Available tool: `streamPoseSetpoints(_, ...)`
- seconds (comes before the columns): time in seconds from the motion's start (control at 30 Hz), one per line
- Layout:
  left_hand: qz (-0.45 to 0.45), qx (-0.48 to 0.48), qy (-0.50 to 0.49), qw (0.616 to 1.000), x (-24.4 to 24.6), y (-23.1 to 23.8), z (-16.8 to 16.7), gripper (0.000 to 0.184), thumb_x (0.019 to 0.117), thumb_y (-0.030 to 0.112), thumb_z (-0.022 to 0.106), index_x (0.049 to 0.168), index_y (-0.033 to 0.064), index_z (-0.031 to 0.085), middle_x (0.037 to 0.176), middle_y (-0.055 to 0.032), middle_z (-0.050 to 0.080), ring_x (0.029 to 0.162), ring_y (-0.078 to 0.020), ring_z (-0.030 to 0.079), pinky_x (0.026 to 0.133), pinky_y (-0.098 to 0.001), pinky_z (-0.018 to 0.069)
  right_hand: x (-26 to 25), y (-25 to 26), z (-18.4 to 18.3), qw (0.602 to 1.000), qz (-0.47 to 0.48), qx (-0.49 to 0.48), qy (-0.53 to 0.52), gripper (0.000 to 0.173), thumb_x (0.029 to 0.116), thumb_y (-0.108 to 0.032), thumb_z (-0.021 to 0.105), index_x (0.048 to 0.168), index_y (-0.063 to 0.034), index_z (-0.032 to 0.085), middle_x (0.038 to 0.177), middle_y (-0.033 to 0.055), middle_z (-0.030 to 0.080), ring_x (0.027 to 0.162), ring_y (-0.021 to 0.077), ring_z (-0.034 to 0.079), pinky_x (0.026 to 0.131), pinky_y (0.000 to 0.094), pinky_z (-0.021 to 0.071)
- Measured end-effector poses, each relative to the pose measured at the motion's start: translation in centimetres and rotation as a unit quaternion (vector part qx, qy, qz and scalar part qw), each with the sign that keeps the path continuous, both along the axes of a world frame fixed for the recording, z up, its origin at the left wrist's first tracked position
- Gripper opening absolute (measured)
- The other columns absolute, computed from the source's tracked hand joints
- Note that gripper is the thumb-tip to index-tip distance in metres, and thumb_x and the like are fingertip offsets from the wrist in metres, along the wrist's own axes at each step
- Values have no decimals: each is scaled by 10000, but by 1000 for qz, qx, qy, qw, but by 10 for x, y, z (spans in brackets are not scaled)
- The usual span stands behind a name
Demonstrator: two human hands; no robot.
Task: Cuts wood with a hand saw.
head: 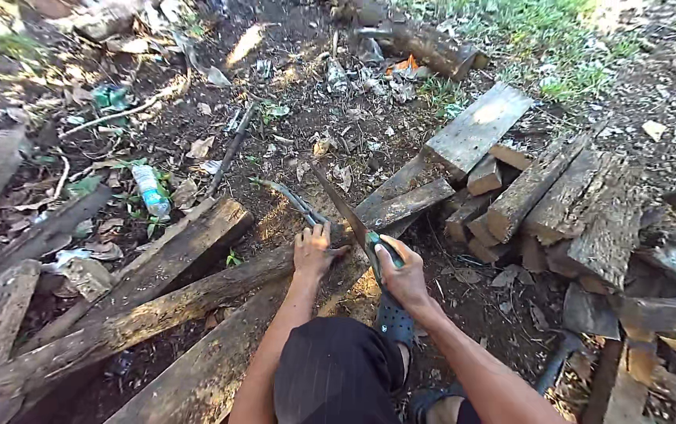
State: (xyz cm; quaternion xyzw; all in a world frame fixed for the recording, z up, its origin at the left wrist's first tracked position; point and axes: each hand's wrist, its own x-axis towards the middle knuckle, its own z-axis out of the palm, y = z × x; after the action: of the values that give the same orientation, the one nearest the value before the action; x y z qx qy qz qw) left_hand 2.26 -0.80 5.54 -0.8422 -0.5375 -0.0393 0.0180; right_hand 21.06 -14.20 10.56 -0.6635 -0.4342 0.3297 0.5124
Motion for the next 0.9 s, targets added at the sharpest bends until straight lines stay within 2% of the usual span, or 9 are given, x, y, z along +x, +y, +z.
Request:
streamPoseSetpoints(0.13,0,-9,-7,1000,3,1,3,934,764,848,635,1427,190,610,1256,-85,692,1105,-321,652,942,-543,506,13,-104,13,998,13,2,-60,404,1031,-284,609,1347,-36,644,1084,72,748,703,110,706,623,345,637)
streamPoseSetpoints(0.27,-5,-18,-16,1000,2,-1,3,934,770,824,662,1428,164,608,1275,-106,679,1124,-352,638,940,-567,511,33,-208,45,999,10,-14,-35,368,1032,-206,614,1355,-31,629,882,63,731,576,116,657,511,331,609)
streamPoseSetpoints(0.4,-3,-19,-7,1000,3,-4,-1,933,766,818,673,1448,186,592,1296,-85,671,1137,-330,634,954,-551,506,18,-93,13,998,10,17,-62,350,1029,-225,605,1316,-34,668,1080,66,753,710,100,707,625,330,639)
streamPoseSetpoints(0.5,1,-14,-10,1000,3,2,0,931,762,832,657,1430,186,608,1263,-77,688,1107,-317,647,944,-546,504,4,-4,-3,1000,-1,18,-4,366,1015,-255,628,1292,-21,673,1012,95,740,603,127,665,548,335,607)
streamPoseSetpoints(0.57,-2,-19,-6,1000,-1,-3,-1,927,766,841,645,1429,194,609,1260,-74,691,1101,-316,654,932,-550,513,3,-24,-6,1000,10,12,0,392,1023,-273,625,1327,-28,650,1019,92,738,605,129,670,554,338,617)
streamPoseSetpoints(0.67,-2,-13,-11,1000,2,1,0,940,763,862,620,1432,202,612,1278,-67,691,1121,-306,653,946,-544,510,17,-121,10,999,13,10,-35,397,1029,-267,611,1347,-31,643,1071,74,749,712,119,709,630,353,641)
streamPoseSetpoints(0.77,2,-13,-21,1000,1,-3,-3,942,753,860,632,1429,205,614,1281,-58,684,1130,-304,643,958,-546,504,31,-210,34,1000,9,-14,-20,372,1031,-225,613,1360,-51,631,878,56,734,589,126,666,527,344,616)
streamPoseSetpoints(0.83,1,1,-24,1000,1,-2,-6,936,740,849,658,1418,204,621,1266,-57,684,1109,-302,645,939,-545,509,28,-191,31,999,3,0,-39,360,1028,-225,618,1344,-54,650,897,44,742,602,114,672,535,334,622)
streamPoseSetpoints(0.9,1,7,-23,1000,0,-4,-9,940,728,842,679,1417,205,619,1257,-57,685,1100,-300,646,924,-539,511,16,-113,10,997,10,22,-76,364,1028,-243,611,1324,-37,664,1090,58,758,771,101,727,683,335,651)
